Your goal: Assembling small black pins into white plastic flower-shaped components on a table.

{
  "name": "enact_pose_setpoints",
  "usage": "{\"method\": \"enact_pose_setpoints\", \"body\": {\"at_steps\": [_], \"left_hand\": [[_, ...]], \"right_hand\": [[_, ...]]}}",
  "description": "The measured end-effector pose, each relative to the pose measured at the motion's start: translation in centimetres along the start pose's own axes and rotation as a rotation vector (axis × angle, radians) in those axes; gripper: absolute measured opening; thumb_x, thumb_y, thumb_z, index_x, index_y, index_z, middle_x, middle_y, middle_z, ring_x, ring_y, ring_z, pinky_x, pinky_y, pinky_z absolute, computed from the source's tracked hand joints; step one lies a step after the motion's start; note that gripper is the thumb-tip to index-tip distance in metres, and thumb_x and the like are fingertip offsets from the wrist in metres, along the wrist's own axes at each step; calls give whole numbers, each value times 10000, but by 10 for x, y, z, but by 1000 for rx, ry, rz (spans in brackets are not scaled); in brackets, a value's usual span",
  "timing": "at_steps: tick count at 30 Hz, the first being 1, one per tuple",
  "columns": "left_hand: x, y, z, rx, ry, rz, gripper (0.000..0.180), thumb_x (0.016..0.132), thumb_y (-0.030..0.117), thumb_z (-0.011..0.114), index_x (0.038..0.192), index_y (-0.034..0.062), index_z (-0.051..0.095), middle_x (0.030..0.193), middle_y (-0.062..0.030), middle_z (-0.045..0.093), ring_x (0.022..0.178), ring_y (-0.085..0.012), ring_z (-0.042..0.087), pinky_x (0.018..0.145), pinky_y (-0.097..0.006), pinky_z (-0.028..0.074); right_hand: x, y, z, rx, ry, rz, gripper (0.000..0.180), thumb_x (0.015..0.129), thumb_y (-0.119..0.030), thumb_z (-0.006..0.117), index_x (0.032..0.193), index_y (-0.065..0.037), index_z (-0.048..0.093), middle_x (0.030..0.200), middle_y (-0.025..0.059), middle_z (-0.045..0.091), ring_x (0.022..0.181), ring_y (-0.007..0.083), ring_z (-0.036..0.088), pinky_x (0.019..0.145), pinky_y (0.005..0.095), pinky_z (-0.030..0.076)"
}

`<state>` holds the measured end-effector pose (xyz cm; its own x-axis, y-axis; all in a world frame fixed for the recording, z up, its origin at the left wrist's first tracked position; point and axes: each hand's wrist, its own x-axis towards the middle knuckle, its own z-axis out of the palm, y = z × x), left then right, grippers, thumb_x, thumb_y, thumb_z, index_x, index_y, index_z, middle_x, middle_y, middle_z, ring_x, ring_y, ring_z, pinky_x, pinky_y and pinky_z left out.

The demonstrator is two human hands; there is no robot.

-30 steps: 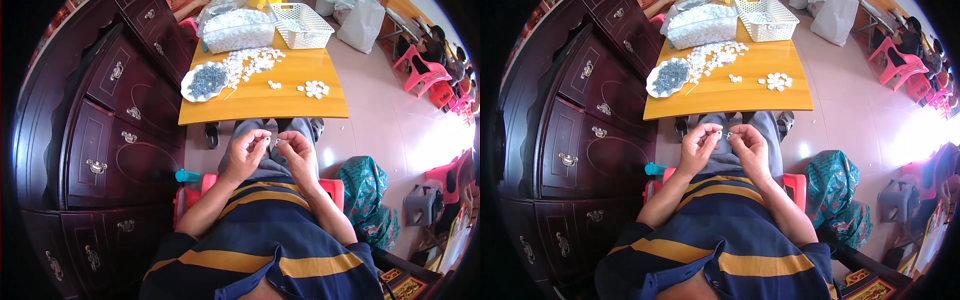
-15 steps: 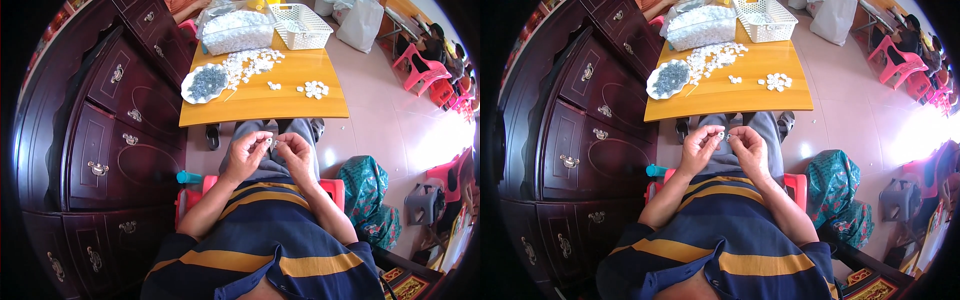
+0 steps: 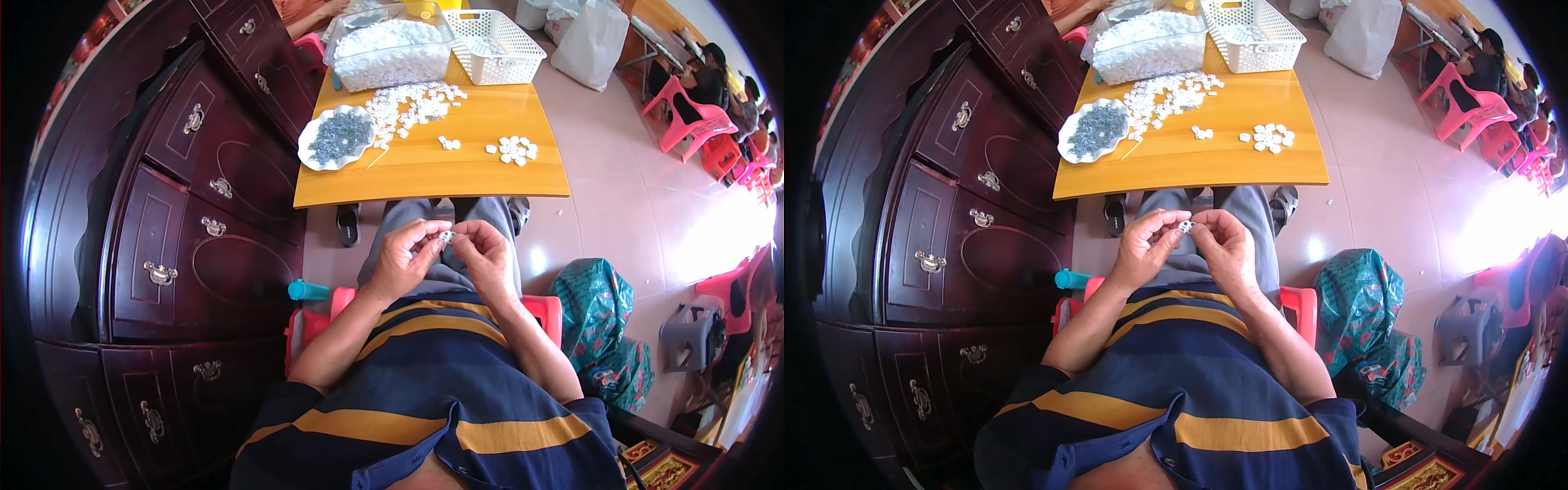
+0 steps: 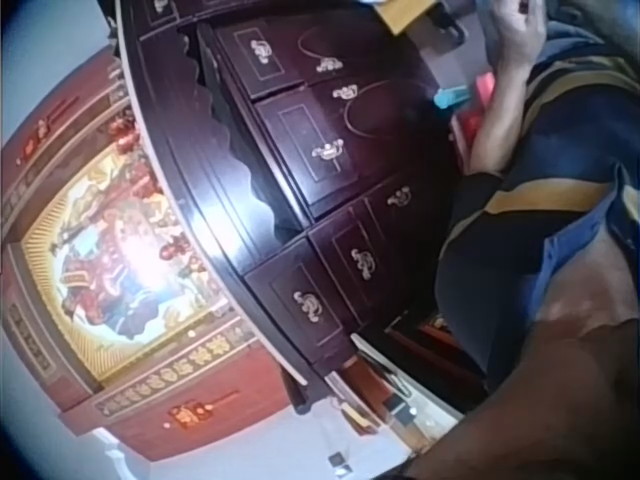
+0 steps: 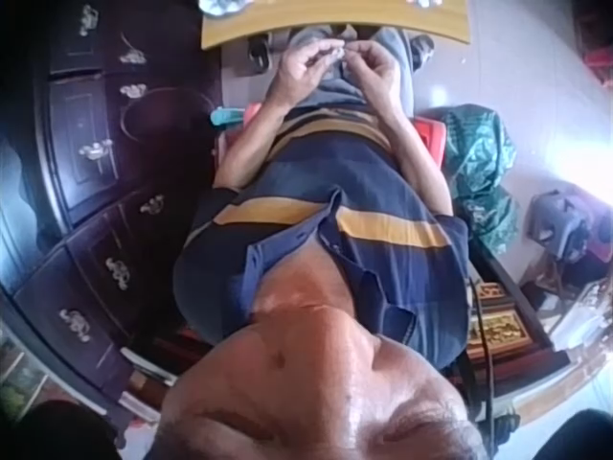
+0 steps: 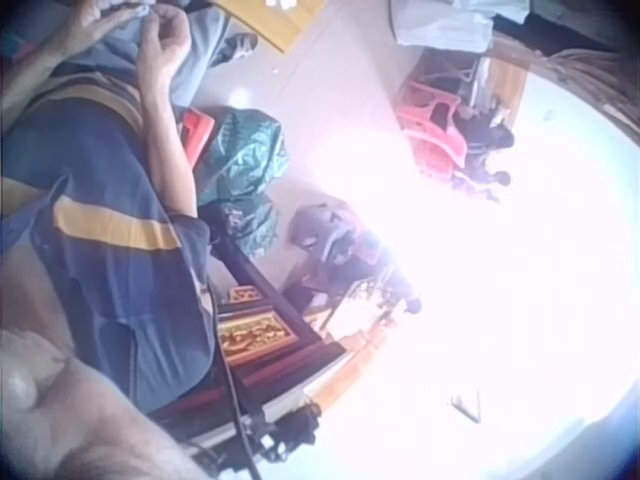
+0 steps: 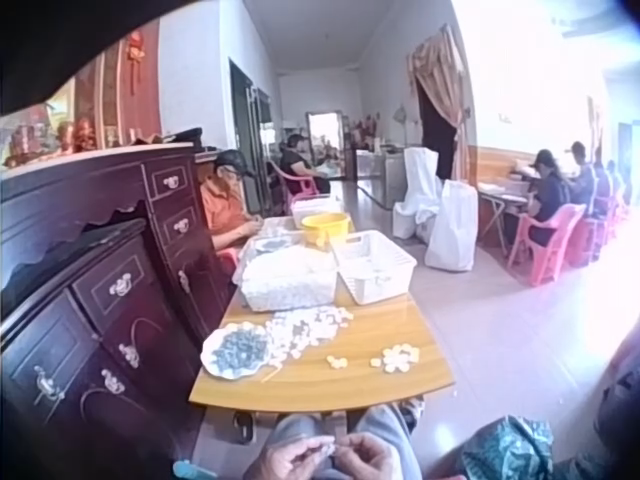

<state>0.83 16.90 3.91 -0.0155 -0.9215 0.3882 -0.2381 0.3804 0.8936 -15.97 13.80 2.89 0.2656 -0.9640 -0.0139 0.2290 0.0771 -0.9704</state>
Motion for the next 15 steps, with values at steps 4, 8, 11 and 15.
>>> {"method": "enact_pose_setpoints", "body": {"at_steps": [4,8,11,15], "left_hand": [[-2,0,1,-35,14,-50,231,925,-42,649,1155,-24,667,885,-59,685,741,-92,651,674,-238,534],[-6,-3,3,-113,19,-91,303,958,-19,646,1258,2,612,912,-7,644,762,-46,582,670,-207,495],[-6,-4,5,-165,18,-131,359,953,-39,641,1304,13,582,913,-6,644,760,-42,582,675,-196,492],[-9,-4,10,-199,74,-171,352,957,-36,639,1301,15,588,920,-5,636,762,-39,595,679,-185,497]], "right_hand": [[0,1,0,-8,-1,7,75,959,-57,669,1011,-3,664,791,-63,600,677,1,492,593,169,402],[0,7,1,-4,1,-8,76,954,-60,673,1007,-5,664,784,-65,597,673,3,492,593,170,404],[0,5,2,-25,8,-17,76,949,-61,677,1002,-8,663,777,-67,592,666,4,488,588,170,399],[0,5,2,-24,14,-13,74,945,-60,678,999,-10,663,761,-70,584,652,-1,480,572,168,389]]}}
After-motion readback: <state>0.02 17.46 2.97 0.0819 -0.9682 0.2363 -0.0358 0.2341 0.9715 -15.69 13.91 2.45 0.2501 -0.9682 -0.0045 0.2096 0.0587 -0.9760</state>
